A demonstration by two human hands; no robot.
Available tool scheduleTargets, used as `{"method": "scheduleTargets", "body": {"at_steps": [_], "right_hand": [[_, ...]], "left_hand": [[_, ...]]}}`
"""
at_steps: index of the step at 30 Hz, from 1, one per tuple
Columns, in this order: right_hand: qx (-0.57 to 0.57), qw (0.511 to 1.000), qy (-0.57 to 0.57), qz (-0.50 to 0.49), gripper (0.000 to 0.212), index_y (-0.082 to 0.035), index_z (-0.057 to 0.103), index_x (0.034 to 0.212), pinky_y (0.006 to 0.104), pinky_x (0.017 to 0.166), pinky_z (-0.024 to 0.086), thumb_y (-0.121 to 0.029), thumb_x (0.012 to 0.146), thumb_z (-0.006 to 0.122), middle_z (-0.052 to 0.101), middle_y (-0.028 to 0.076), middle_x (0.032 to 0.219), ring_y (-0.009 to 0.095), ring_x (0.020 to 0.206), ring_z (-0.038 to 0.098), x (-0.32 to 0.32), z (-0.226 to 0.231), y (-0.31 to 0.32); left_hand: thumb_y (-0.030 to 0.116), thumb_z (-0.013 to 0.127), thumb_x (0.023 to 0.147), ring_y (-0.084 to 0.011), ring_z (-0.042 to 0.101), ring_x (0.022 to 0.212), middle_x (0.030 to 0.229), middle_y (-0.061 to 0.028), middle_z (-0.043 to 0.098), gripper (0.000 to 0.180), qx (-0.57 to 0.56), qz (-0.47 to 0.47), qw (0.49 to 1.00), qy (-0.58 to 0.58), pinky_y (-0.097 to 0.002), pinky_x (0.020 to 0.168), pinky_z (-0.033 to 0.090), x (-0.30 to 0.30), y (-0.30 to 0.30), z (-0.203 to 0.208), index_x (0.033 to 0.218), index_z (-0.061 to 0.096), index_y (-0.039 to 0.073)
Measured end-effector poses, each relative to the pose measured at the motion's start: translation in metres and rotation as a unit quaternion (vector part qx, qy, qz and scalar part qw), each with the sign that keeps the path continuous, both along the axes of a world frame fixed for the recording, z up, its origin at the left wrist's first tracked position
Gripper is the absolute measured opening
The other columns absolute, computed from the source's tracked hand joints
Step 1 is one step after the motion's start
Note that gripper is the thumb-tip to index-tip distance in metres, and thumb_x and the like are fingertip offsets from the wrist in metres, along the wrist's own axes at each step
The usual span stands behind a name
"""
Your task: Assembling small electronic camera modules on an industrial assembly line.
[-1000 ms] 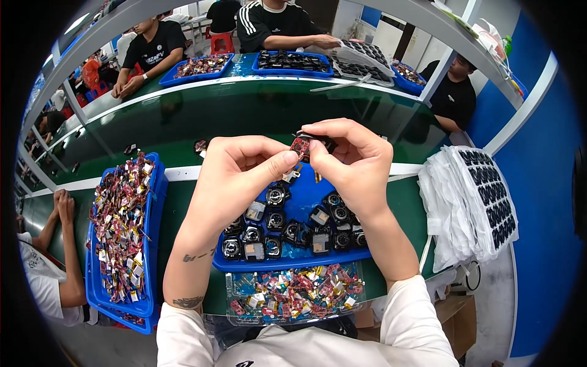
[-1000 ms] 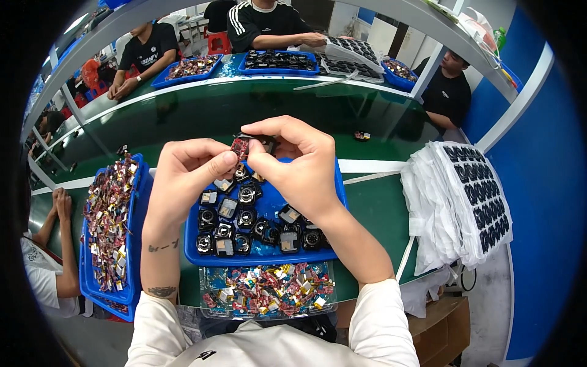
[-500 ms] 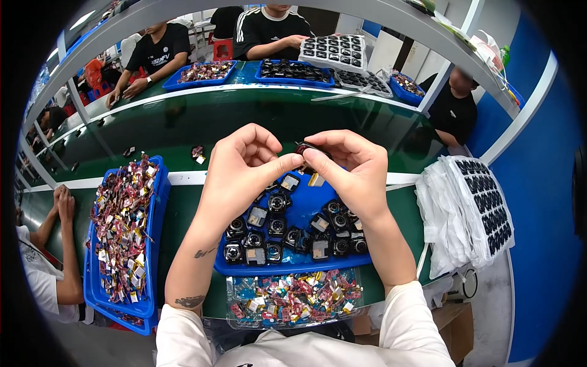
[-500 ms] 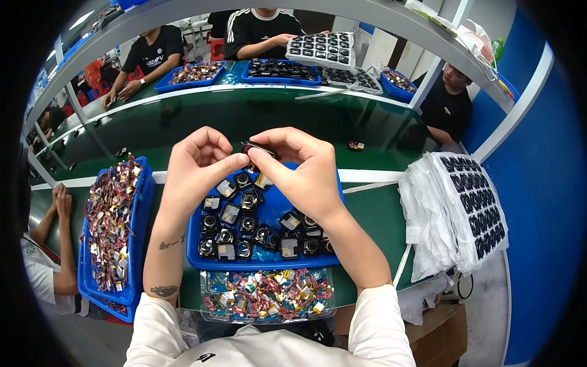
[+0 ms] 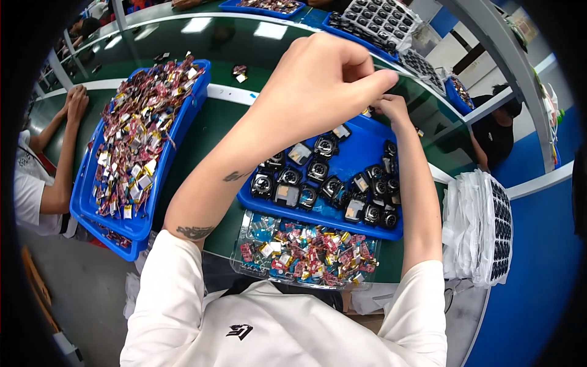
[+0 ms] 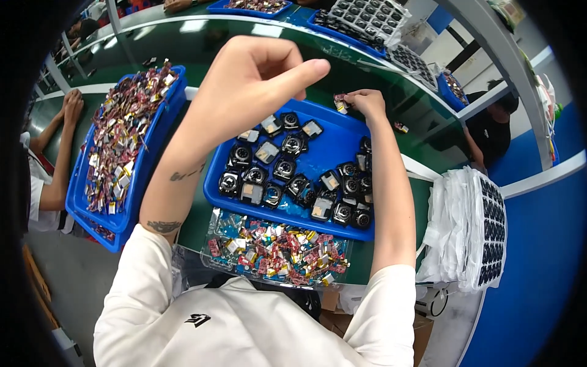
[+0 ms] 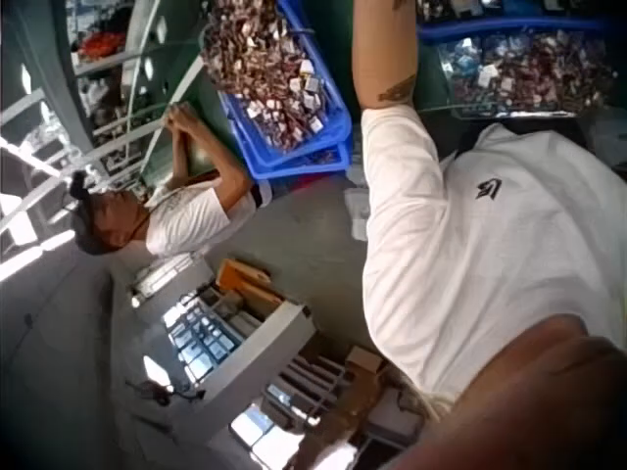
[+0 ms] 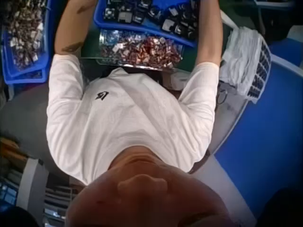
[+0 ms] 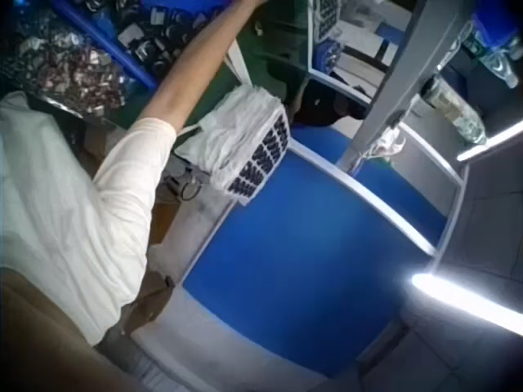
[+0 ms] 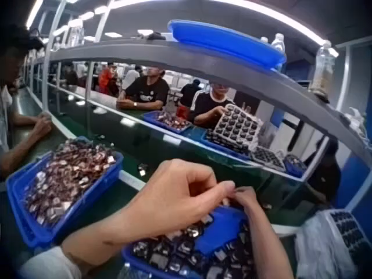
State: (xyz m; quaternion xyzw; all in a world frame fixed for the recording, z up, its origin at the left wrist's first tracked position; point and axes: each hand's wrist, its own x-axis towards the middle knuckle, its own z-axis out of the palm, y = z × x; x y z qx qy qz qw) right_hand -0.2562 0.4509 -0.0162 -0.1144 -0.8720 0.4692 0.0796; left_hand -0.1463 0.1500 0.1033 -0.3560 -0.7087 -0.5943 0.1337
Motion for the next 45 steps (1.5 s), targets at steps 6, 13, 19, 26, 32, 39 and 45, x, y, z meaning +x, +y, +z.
{"method": "scheduleTargets", "body": {"at_steps": [6, 13, 19, 26, 32, 39, 45], "right_hand": [[0.185, 0.975, 0.108, 0.065, 0.024, -0.008, 0.075, 0.087, 0.0299, 0.071, 0.051, -0.027, 0.072, 0.073, 0.071, 0.009, 0.083, 0.018, 0.071, 0.067, -0.027, -0.036, 0.022], [0.186, 0.92, 0.241, 0.247, 0.023, -0.001, 0.069, 0.091, 0.0312, 0.065, 0.05, -0.02, 0.079, 0.068, 0.07, 0.01, 0.079, 0.02, 0.071, 0.066, 0.083, 0.044, -0.114], [0.249, 0.77, 0.139, 0.571, 0.021, -0.006, 0.065, 0.087, 0.0371, 0.072, 0.048, -0.022, 0.075, 0.072, 0.058, 0.006, 0.084, 0.025, 0.082, 0.057, 0.199, 0.045, -0.201], [0.34, 0.73, 0.178, 0.565, 0.026, -0.005, 0.063, 0.084, 0.0325, 0.071, 0.044, -0.027, 0.072, 0.071, 0.055, 0.006, 0.086, 0.021, 0.088, 0.052, 0.224, 0.01, -0.236], [0.166, 0.765, 0.12, 0.61, 0.014, -0.005, 0.059, 0.079, 0.0343, 0.071, 0.045, -0.014, 0.076, 0.069, 0.057, 0.005, 0.08, 0.023, 0.081, 0.054, 0.215, 0.023, -0.221], [-0.057, 0.898, 0.148, 0.411, 0.014, -0.003, 0.069, 0.093, 0.0278, 0.067, 0.049, -0.005, 0.079, 0.07, 0.069, 0.007, 0.084, 0.016, 0.076, 0.063, 0.19, 0.081, -0.165], [0.075, 0.884, 0.388, 0.251, 0.014, -0.003, 0.067, 0.081, 0.0287, 0.066, 0.048, 0.003, 0.07, 0.073, 0.068, 0.005, 0.079, 0.018, 0.072, 0.063, 0.18, 0.101, -0.124]], "left_hand": [[0.019, 0.063, 0.083, -0.0144, 0.059, 0.05, 0.057, -0.0111, 0.062, 0.025, -0.05, -0.063, 0.996, 0.049, -0.0256, 0.05, 0.048, 0.002, -0.012, 0.015, 0.076, 0.067, -0.004], [0.015, 0.061, 0.088, -0.0123, 0.055, 0.051, 0.06, -0.0106, 0.062, 0.024, -0.011, 0.026, 0.994, 0.11, -0.025, 0.048, 0.045, 0.019, -0.014, 0.009, 0.084, 0.064, -0.009], [0.012, 0.06, 0.088, -0.0085, 0.053, 0.05, 0.063, -0.0084, 0.062, 0.021, -0.09, -0.065, 0.982, -0.154, -0.0226, 0.046, 0.042, 0.022, -0.016, 0.034, 0.086, 0.061, -0.009], [0.013, 0.059, 0.089, -0.0083, 0.052, 0.052, 0.065, -0.0076, 0.062, 0.022, -0.027, -0.032, 0.998, 0.052, -0.0225, 0.049, 0.043, 0.021, -0.012, 0.013, 0.085, 0.063, -0.008], [0.015, 0.06, 0.089, -0.0094, 0.054, 0.056, 0.066, -0.0077, 0.063, 0.023, -0.028, -0.081, 0.996, 0.01, -0.0235, 0.052, 0.044, 0.024, -0.018, 0.014, 0.086, 0.064, -0.007], [0.017, 0.067, 0.087, -0.0028, 0.056, 0.068, 0.073, 0.0009, 0.062, 0.018, -0.057, -0.116, 0.991, -0.031, -0.0189, 0.06, 0.045, 0.008, -0.015, 0.008, 0.086, 0.065, -0.001], [0.014, 0.069, 0.084, -0.0028, 0.055, 0.065, 0.07, 0.001, 0.062, 0.016, -0.098, -0.112, 0.986, -0.076, -0.019, 0.057, 0.043, 0.012, -0.012, 0.013, 0.079, 0.065, -0.001]]}}
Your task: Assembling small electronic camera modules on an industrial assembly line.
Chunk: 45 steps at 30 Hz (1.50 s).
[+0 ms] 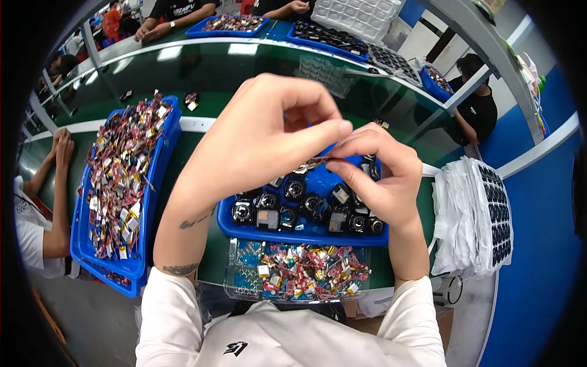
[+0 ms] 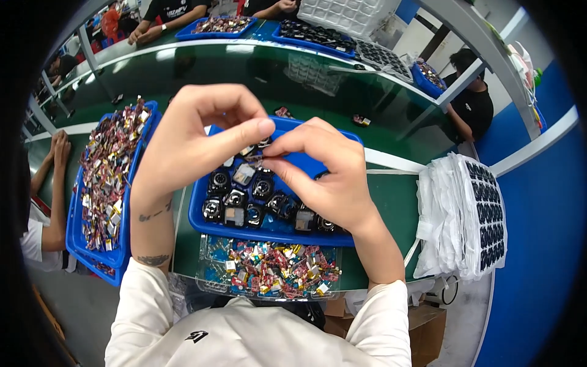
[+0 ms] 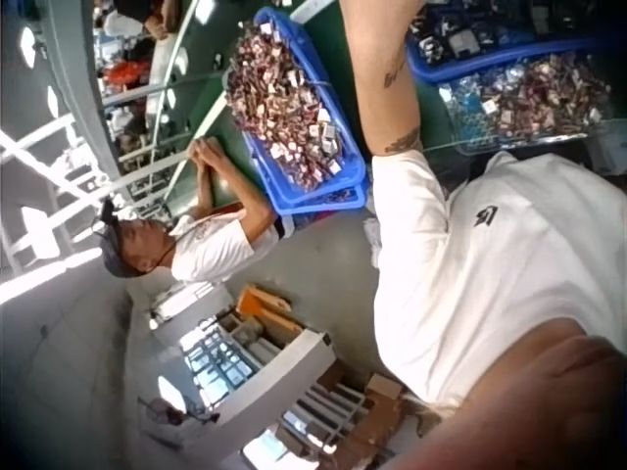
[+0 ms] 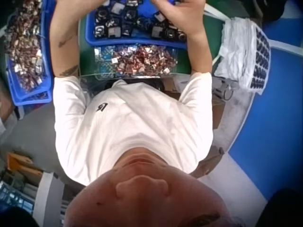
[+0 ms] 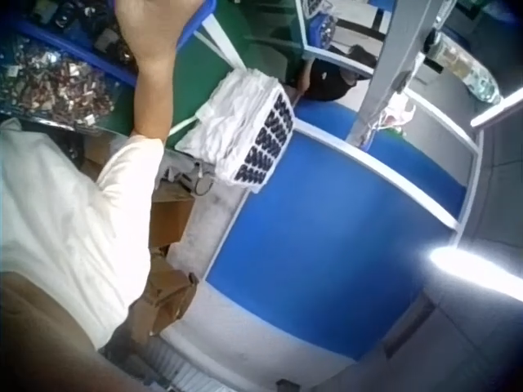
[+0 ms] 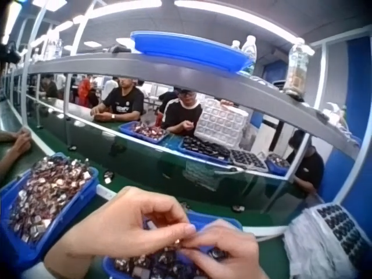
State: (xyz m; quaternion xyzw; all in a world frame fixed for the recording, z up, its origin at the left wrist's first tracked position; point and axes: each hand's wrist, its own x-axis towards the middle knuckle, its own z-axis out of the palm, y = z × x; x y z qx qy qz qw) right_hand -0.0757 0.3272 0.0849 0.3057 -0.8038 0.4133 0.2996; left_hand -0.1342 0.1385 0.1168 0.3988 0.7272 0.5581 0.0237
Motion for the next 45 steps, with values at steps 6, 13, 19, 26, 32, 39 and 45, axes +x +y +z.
{"method": "scheduleTargets", "body": {"at_steps": [6, 13, 19, 26, 32, 39, 45], "right_hand": [[0.087, 0.99, 0.099, -0.052, 0.019, -0.006, 0.066, 0.082, 0.0314, 0.06, 0.045, 0.0, 0.067, 0.075, 0.066, 0.005, 0.078, 0.022, 0.07, 0.062, 0.007, 0.005, 0.014], [-0.001, 0.999, 0.009, -0.039, 0.013, -0.002, 0.066, 0.083, 0.0279, 0.066, 0.05, 0.001, 0.072, 0.073, 0.067, 0.008, 0.079, 0.018, 0.07, 0.065, 0.011, 0.006, 0.019], [-0.212, 0.958, -0.19, 0.043, 0.013, -0.001, 0.063, 0.094, 0.0223, 0.071, 0.05, -0.006, 0.084, 0.069, 0.065, 0.003, 0.087, 0.009, 0.079, 0.063, 0.009, 0.004, 0.025], [-0.269, 0.904, -0.311, 0.12, 0.021, -0.001, 0.061, 0.101, 0.0218, 0.075, 0.051, -0.007, 0.083, 0.071, 0.063, 0.003, 0.087, 0.008, 0.082, 0.061, 0.013, 0.011, 0.023], [-0.218, 0.928, -0.286, 0.098, 0.033, -0.001, 0.061, 0.109, 0.0232, 0.076, 0.049, -0.008, 0.079, 0.073, 0.061, 0.001, 0.09, 0.007, 0.083, 0.058, 0.008, 0.001, 0.027], [-0.131, 0.965, -0.226, 0.021, 0.019, -0.002, 0.066, 0.095, 0.0251, 0.073, 0.049, -0.011, 0.08, 0.072, 0.065, 0.003, 0.091, 0.008, 0.083, 0.061, 0.011, 0.005, 0.021], [-0.198, 0.949, -0.246, 0.018, 0.014, 0.0, 0.067, 0.091, 0.0244, 0.072, 0.05, -0.007, 0.079, 0.072, 0.066, 0.003, 0.083, 0.009, 0.08, 0.062, 0.007, 0.0, 0.022]], "left_hand": [[0.011, 0.072, 0.08, -0.0044, 0.056, 0.062, 0.068, -0.002, 0.064, 0.015, -0.059, 0.003, 0.997, -0.058, -0.02, 0.055, 0.044, 0.002, 0.006, -0.005, 0.076, 0.067, -0.003], [0.012, 0.068, 0.086, -0.0064, 0.06, 0.069, 0.074, -0.0052, 0.067, 0.017, -0.061, -0.033, 0.996, -0.058, -0.021, 0.062, 0.048, -0.001, 0.006, -0.006, 0.08, 0.066, -0.005], [0.002, 0.068, 0.081, -0.0138, 0.061, 0.074, 0.076, -0.0069, 0.064, 0.007, -0.002, 0.006, 0.963, 0.268, -0.0245, 0.068, 0.048, 0.0, 0.011, -0.002, 0.08, 0.064, -0.004], [0.001, 0.072, 0.077, -0.012, 0.061, 0.075, 0.082, -0.0066, 0.063, 0.011, 0.028, -0.045, 0.994, 0.095, -0.0247, 0.068, 0.049, 0.003, 0.019, -0.01, 0.083, 0.063, -0.002], [0.006, 0.074, 0.077, -0.0098, 0.061, 0.068, 0.076, -0.0053, 0.064, 0.015, 0.082, -0.058, 0.995, -0.001, -0.0231, 0.062, 0.049, -0.006, 0.015, -0.019, 0.081, 0.062, -0.002], [0.002, 0.071, 0.079, -0.0073, 0.057, 0.074, 0.087, -0.0088, 0.064, 0.014, 0.046, -0.057, 0.997, -0.029, -0.0203, 0.065, 0.045, 0.001, 0.015, -0.01, 0.079, 0.056, 0.0], [0.001, 0.069, 0.079, -0.0061, 0.057, 0.072, 0.083, -0.0065, 0.064, 0.012, -0.006, -0.031, 0.999, -0.002, -0.0191, 0.062, 0.044, -0.005, 0.009, -0.017, 0.079, 0.057, 0.0]]}}
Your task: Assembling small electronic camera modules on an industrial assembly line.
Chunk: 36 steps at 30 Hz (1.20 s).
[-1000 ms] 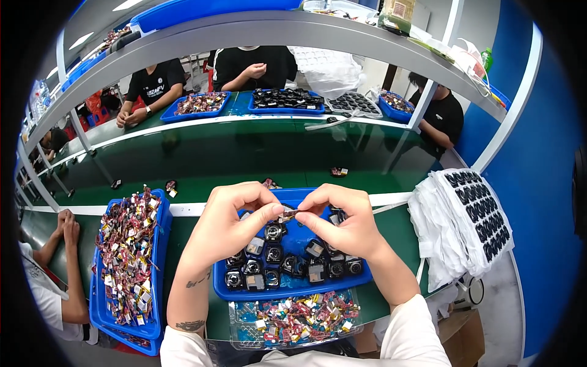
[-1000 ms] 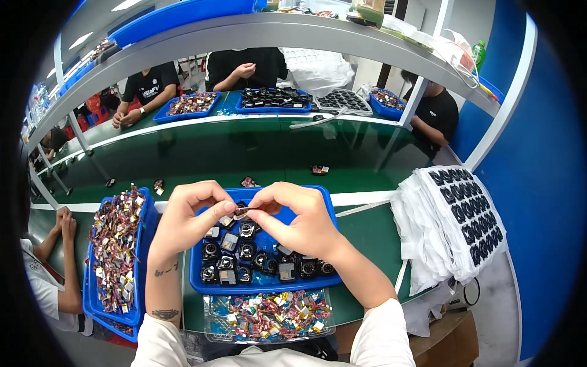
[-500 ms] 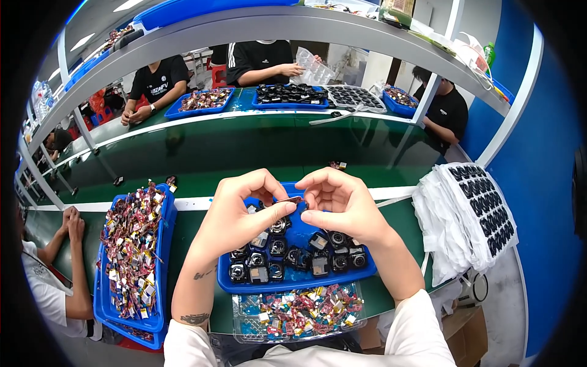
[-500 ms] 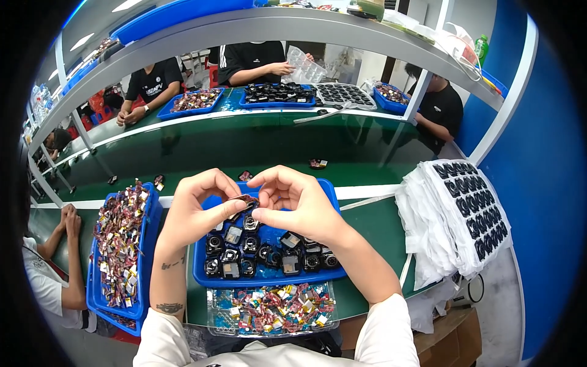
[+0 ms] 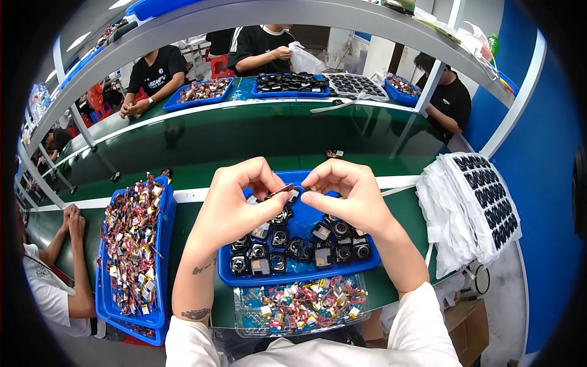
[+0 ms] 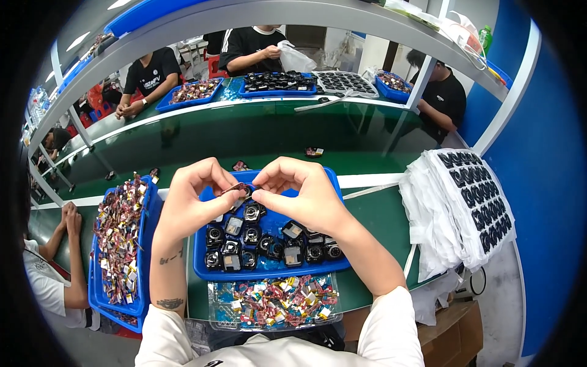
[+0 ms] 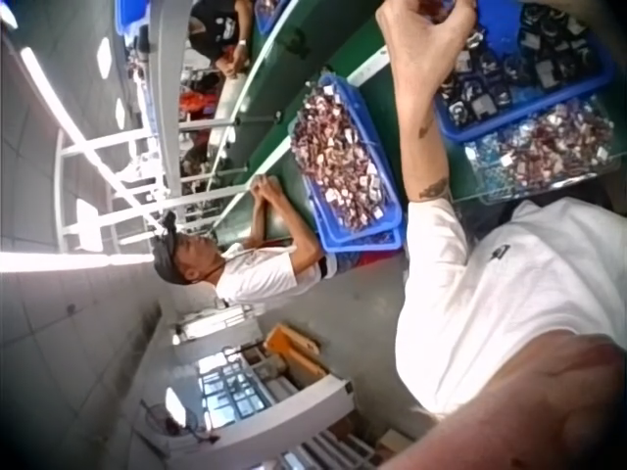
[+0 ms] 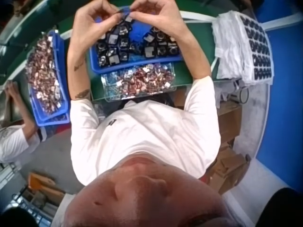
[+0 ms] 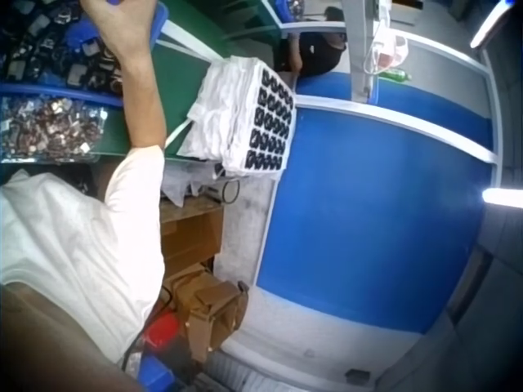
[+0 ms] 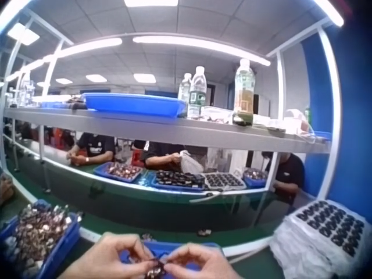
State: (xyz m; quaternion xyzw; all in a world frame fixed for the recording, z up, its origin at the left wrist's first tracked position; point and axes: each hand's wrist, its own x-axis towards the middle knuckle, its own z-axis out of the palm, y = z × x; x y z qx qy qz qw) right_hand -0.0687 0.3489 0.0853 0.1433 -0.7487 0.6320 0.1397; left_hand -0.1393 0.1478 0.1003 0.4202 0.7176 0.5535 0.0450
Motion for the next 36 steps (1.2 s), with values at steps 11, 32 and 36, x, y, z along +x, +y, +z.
{"method": "scheduleTargets", "body": {"at_steps": [11, 32, 36], "right_hand": [[-0.033, 0.999, -0.009, 0.01, 0.02, 0.002, 0.069, 0.1, 0.0243, 0.074, 0.052, -0.008, 0.083, 0.07, 0.069, 0.007, 0.09, 0.011, 0.082, 0.065, 0.002, 0.003, 0.002], [-0.114, 0.989, -0.007, 0.091, 0.017, 0.002, 0.066, 0.092, 0.0236, 0.071, 0.051, -0.015, 0.089, 0.066, 0.069, 0.009, 0.085, 0.013, 0.079, 0.066, 0.001, -0.002, 0.005], [-0.106, 0.992, 0.017, 0.073, 0.019, 0.002, 0.066, 0.089, 0.0228, 0.068, 0.051, -0.017, 0.09, 0.065, 0.067, 0.007, 0.079, 0.011, 0.074, 0.065, 0.0, -0.006, 0.002]], "left_hand": [[0.008, 0.068, 0.085, -0.0029, 0.053, 0.069, 0.077, 0.0006, 0.062, 0.01, -0.023, -0.006, 0.997, -0.078, -0.0183, 0.061, 0.042, -0.004, 0.003, -0.002, 0.087, 0.064, -0.001], [0.006, 0.068, 0.086, -0.0075, 0.059, 0.077, 0.083, -0.004, 0.065, 0.013, 0.068, -0.026, 0.995, -0.072, -0.0213, 0.069, 0.047, 0.004, 0.007, 0.0, 0.093, 0.066, -0.004], [0.007, 0.067, 0.086, -0.0075, 0.06, 0.076, 0.083, -0.0044, 0.066, 0.012, 0.031, -0.037, 0.995, -0.091, -0.0214, 0.068, 0.048, 0.002, 0.007, -0.001, 0.091, 0.066, -0.004]]}}
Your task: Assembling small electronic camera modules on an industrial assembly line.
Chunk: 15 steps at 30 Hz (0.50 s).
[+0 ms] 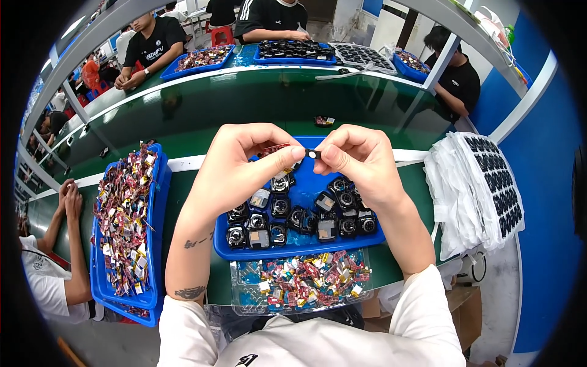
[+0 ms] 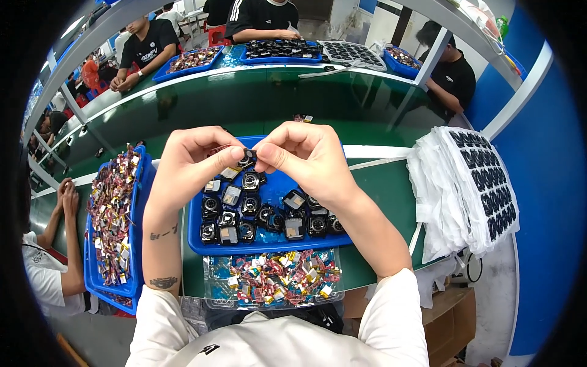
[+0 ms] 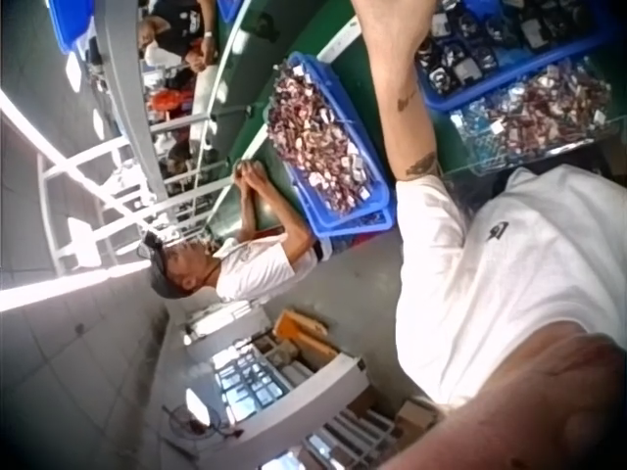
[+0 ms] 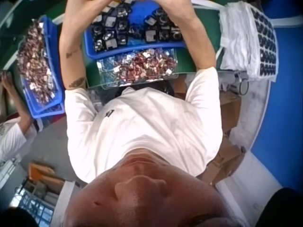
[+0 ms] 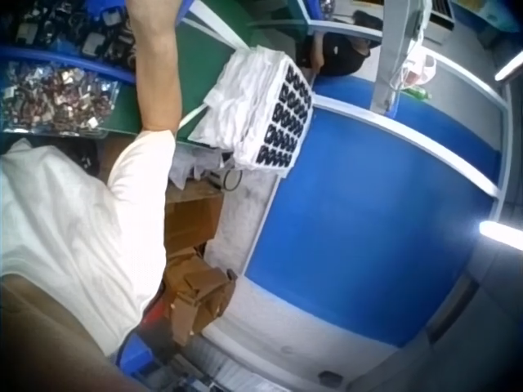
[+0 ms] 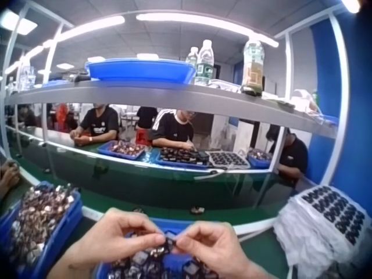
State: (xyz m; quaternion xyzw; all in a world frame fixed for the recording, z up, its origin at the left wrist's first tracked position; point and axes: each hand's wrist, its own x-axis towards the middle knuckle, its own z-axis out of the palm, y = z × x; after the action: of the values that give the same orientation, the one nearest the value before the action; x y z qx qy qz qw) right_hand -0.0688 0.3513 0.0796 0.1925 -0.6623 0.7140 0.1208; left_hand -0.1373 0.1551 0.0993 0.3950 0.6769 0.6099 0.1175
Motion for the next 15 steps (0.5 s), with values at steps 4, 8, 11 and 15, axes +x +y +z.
{"method": "scheduleTargets", "body": {"at_steps": [4, 8, 11, 15], "right_hand": [[0.008, 1.0, -0.027, 0.001, 0.019, 0.002, 0.066, 0.088, 0.0228, 0.067, 0.051, -0.017, 0.09, 0.065, 0.067, 0.007, 0.078, 0.011, 0.072, 0.064, 0.0011, 0.0003, -0.0021], [0.009, 0.999, -0.03, 0.018, 0.02, 0.001, 0.065, 0.087, 0.0225, 0.066, 0.051, -0.018, 0.091, 0.065, 0.066, 0.006, 0.077, 0.01, 0.07, 0.063, 0.0015, -0.002, -0.0052], [0.021, 0.999, -0.028, 0.006, 0.019, 0.001, 0.065, 0.087, 0.0222, 0.067, 0.05, -0.018, 0.091, 0.064, 0.065, 0.006, 0.077, 0.01, 0.071, 0.063, -0.0003, -0.0024, -0.0025], [0.006, 1.0, -0.013, -0.006, 0.018, 0.001, 0.064, 0.088, 0.0224, 0.066, 0.05, -0.017, 0.092, 0.063, 0.064, 0.005, 0.078, 0.01, 0.073, 0.061, -0.0028, -0.0005, -0.0006]], "left_hand": [[0.007, 0.066, 0.087, -0.0068, 0.059, 0.075, 0.082, -0.0039, 0.066, 0.012, -0.012, -0.007, 1.0, 0.002, -0.0213, 0.068, 0.048, -0.0025, -0.0007, -0.0015, 0.09, 0.066, -0.004], [0.008, 0.066, 0.087, -0.0061, 0.058, 0.074, 0.08, -0.0026, 0.064, 0.012, -0.028, -0.016, 0.999, 0.002, -0.0211, 0.067, 0.048, -0.0036, -0.0006, -0.002, 0.088, 0.065, -0.004], [0.008, 0.066, 0.088, -0.0055, 0.057, 0.074, 0.078, -0.0016, 0.063, 0.012, -0.034, -0.019, 0.999, 0.015, -0.0208, 0.066, 0.047, -0.0028, -0.0006, -0.0002, 0.087, 0.064, -0.003], [0.01, 0.065, 0.088, -0.0048, 0.054, 0.072, 0.077, -0.0007, 0.061, 0.013, -0.004, -0.025, 0.999, 0.026, -0.0203, 0.065, 0.045, -0.0004, -0.0043, 0.0029, 0.086, 0.063, -0.003]]}}
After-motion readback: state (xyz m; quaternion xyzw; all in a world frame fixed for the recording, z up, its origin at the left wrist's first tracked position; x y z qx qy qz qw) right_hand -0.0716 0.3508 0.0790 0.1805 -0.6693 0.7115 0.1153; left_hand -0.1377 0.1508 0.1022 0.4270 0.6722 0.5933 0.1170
